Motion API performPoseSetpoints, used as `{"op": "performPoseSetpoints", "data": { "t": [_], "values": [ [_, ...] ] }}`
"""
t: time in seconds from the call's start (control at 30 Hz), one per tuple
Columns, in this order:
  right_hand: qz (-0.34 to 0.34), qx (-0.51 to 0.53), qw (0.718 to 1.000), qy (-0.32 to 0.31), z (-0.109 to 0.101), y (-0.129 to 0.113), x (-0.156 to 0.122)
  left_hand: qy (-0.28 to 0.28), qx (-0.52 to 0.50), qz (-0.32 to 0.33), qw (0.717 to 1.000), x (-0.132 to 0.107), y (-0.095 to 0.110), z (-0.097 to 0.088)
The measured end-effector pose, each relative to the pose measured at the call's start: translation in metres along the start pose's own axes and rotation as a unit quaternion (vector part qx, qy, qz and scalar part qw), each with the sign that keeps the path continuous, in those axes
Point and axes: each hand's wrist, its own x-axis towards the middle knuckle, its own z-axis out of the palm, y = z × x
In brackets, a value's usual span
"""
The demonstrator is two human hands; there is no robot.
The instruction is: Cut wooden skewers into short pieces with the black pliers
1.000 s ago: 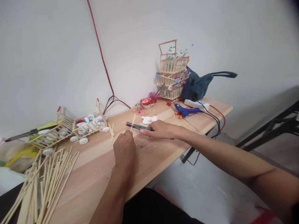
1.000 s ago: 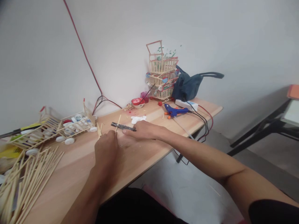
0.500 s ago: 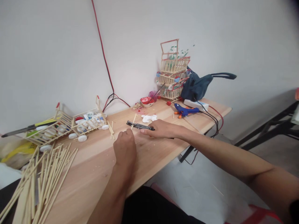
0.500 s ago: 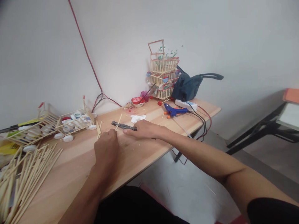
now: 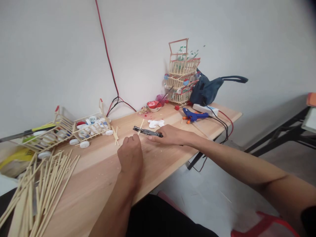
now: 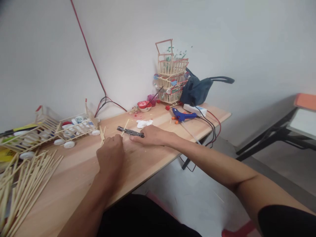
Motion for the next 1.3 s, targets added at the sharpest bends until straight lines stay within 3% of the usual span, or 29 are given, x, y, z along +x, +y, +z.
{"op": "performPoseSetpoints", "data": {
  "t": [0.4, 0.67, 1.3],
  "values": [
    [-0.034, 0.012, 0.999, 0.034, 0.017, 0.008, 0.007, 0.022, -0.005, -0.012, 1.0, 0.001, -0.003, -0.002],
    [-0.044, 0.015, 0.996, 0.073, 0.027, 0.011, 0.006, 0.008, -0.016, -0.014, 1.0, 0.002, -0.002, -0.007],
    [-0.007, -0.004, 0.999, 0.047, 0.031, 0.009, 0.015, -0.054, -0.031, -0.025, 0.998, 0.004, -0.004, -0.006]
  ]
}}
